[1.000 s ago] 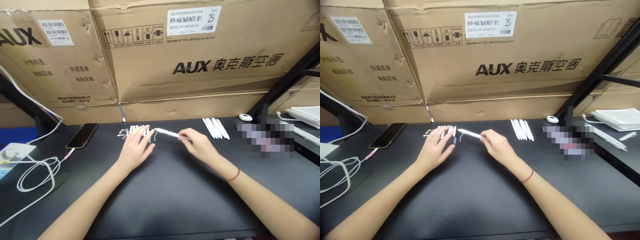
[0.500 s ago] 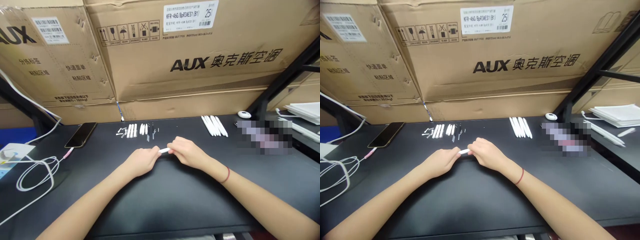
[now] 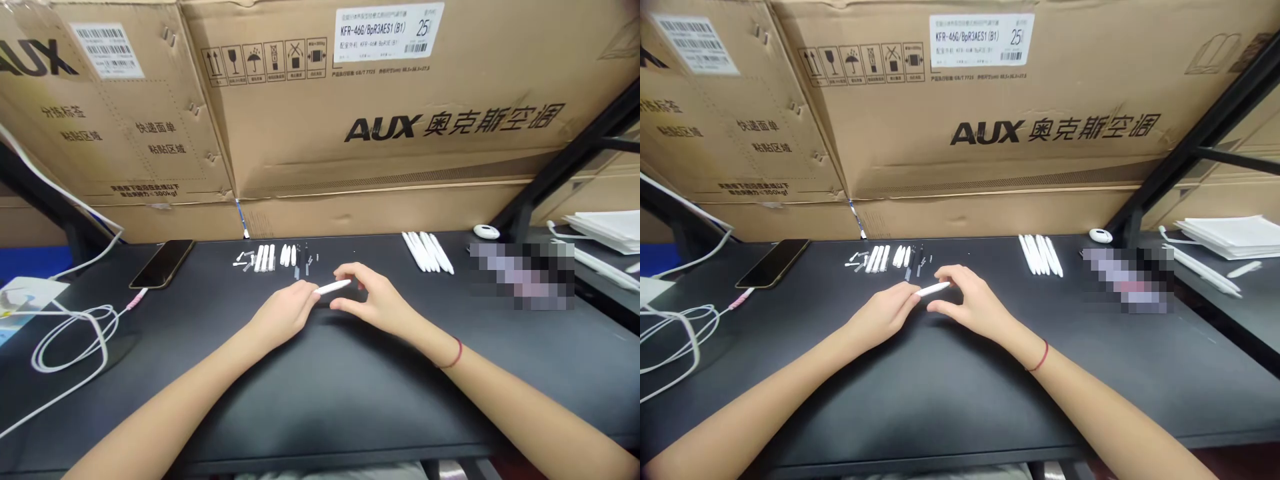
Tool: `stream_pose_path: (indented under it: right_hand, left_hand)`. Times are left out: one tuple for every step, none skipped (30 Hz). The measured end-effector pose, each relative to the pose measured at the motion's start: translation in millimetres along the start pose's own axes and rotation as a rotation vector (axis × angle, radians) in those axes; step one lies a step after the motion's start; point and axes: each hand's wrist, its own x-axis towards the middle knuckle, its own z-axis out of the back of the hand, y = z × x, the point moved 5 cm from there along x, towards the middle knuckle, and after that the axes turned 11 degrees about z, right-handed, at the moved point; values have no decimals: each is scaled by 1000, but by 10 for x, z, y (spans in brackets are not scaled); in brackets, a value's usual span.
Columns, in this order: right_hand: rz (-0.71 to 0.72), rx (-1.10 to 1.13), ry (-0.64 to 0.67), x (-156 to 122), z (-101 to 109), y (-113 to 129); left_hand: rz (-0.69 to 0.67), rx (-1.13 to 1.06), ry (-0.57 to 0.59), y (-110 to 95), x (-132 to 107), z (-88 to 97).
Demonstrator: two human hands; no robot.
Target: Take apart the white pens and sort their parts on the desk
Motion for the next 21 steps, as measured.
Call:
stream_pose_path:
  right_hand:
    - [-85,3,23,-5,-12,-26]
    - [-154,12,40,-13,-21,-45]
    - [-188,33,45,-18,-27,-50]
    - [-186,70,33,-16,-29,-40]
    - [-161,122,2,-9,-28,-24]
    - [-132,189,-42,0,-27,-9]
    - [-118,267,-93,10,-29,-3]
    - [-130,348,-145,19,-38,-9]
    - [-166,424,-196,28,-53,-21]
    - [-211,494,-242,39,-74,-32]
    - [-251,561,-279,55,-100,-33]
    - [-279,625,-303,76,-129,-20]
    - [-296,679,-319,101,-156,4]
    - [-301,717,-325,129,-180,36]
    - [-301,734,-325,158,-198,70]
    - [-302,728,-315,186,-214,101]
    - [-305,706,-297,213,-227,124]
    - [-307,681,-278,238,-236,140]
    - [-307,665,-263,264,-240,149]
    - [-299,667,-255,290,-237,151]
    - [-285,682,-257,316,-226,150]
  left_hand:
    - [-11,-25,-12,-4,-1,0]
    - [-19,-52,-16,-12,-3,2]
    - [-22,-86,-17,-23,-6,10]
    - [-20,-129,-18,-35,-9,23]
    - [-13,-179,-18,-47,-13,39]
    - [-4,-230,-16,-61,-17,55]
    - [8,-277,-12,-74,-22,68]
    - [21,-316,-5,-85,-26,76]
    - [37,-349,3,-93,-31,78]
    - [56,-380,11,-97,-35,74]
    - [76,-413,16,-96,-39,69]
    - [96,-452,15,-92,-42,63]
    - [115,-493,13,-85,-46,57]
    - [131,-532,9,-77,-48,51]
    - [141,-565,2,-70,-51,49]
    - [145,-591,-3,-64,-54,48]
    - [148,-611,-8,-58,-56,50]
    - [151,-629,-11,-50,-57,51]
    - [156,-652,-12,-39,-58,50]
    - [162,-683,-11,-24,-57,47]
    - [168,-719,-5,-8,-54,40]
